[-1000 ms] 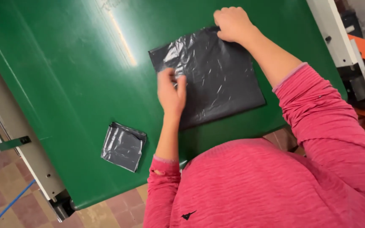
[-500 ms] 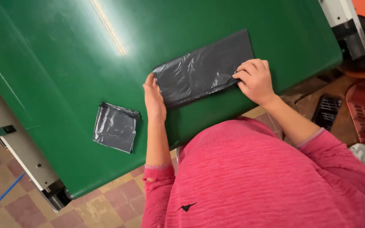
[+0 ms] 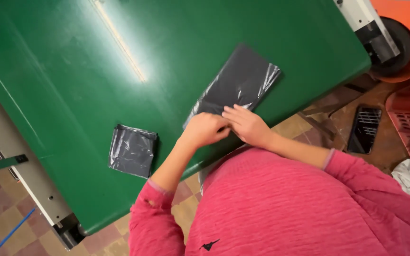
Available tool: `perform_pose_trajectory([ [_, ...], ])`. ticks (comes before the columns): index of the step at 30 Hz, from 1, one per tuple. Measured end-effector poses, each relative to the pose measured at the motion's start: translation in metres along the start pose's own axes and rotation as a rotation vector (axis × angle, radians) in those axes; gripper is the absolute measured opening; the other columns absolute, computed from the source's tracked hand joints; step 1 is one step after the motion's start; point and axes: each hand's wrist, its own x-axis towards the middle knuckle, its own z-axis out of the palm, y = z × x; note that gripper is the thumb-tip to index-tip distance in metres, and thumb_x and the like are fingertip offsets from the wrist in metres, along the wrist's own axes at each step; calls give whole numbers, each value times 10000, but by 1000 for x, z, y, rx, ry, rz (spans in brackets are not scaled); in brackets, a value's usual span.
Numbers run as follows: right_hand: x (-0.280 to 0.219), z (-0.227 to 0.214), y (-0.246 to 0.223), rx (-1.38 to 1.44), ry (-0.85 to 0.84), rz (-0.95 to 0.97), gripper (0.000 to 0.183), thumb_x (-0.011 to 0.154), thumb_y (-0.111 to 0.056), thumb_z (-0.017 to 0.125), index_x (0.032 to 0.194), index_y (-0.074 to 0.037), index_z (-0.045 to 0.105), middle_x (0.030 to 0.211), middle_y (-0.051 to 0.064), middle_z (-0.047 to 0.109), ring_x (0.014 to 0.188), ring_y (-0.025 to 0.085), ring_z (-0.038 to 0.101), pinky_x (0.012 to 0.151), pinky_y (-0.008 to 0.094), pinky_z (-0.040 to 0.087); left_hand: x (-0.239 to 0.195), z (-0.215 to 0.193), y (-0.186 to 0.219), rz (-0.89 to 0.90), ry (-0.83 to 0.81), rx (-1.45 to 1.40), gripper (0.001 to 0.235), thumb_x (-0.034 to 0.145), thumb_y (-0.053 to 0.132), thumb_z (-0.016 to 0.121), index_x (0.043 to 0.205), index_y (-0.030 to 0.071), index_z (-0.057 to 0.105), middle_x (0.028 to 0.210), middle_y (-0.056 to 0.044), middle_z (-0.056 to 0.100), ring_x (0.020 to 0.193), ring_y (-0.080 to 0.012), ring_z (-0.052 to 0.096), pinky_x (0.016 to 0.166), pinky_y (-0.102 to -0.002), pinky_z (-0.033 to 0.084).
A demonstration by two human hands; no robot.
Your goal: Fold black plastic bags and place them into a crate.
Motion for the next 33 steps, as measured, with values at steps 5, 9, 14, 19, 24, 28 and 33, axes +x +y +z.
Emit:
perform_pose_trajectory([
  [5,-52,23,22,386,59,209,339,843,27,631,1158,-57,725,1225,63,741,1306,315,676,1159,431,506,74,28,-72,-75,-121,-882,440,984,417,442,976,60,700,899,-67,771,835,-227,779,778,-372,606],
  [9,-48,19,55,1164,258,865,310,1062,-87,510,1352,-41,609,1304,80,709,1165,229,664,1003,385,496,92,60,-113,-471,-190,-1265,800,1088,629,247,989,17,754,830,-67,673,757,-203,644,701,-347,494],
  [14,-36,8,97,1650,257,1252,254,1024,-120,463,1252,-80,568,1217,93,716,1014,225,748,861,397,623,84,36,-36,-476,330,-625,502,965,506,642,915,9,695,753,-144,679,707,-299,714,669,-426,549],
  [19,-57,23,124,1638,315,1187,79,1051,-93,553,1102,-136,594,1070,56,689,819,216,699,660,365,567,108,38,-3,-559,805,-21,373,802,409,763,900,77,623,904,-114,635,812,-357,680,597,-492,541],
  [24,-58,17,105,1488,361,998,118,1051,-73,594,1165,-95,569,1128,36,630,924,186,649,725,327,532,80,32,-2,-461,811,-102,278,844,365,746,864,110,640,915,-90,636,852,-308,673,629,-447,561],
  [28,6,9,11,1111,492,883,438,952,-92,643,1374,-106,527,1319,-5,644,1164,144,648,971,289,543,-19,-3,20,-119,895,-167,332,922,368,739,876,68,606,924,-109,611,854,-299,669,674,-420,562],
  [33,81,93,-77,1314,242,646,454,908,-16,748,1318,-7,553,1242,45,664,1118,169,658,1002,325,545,-183,-49,-37,-501,814,-134,391,856,469,772,903,107,633,895,-96,667,805,-337,687,667,-450,557],
])
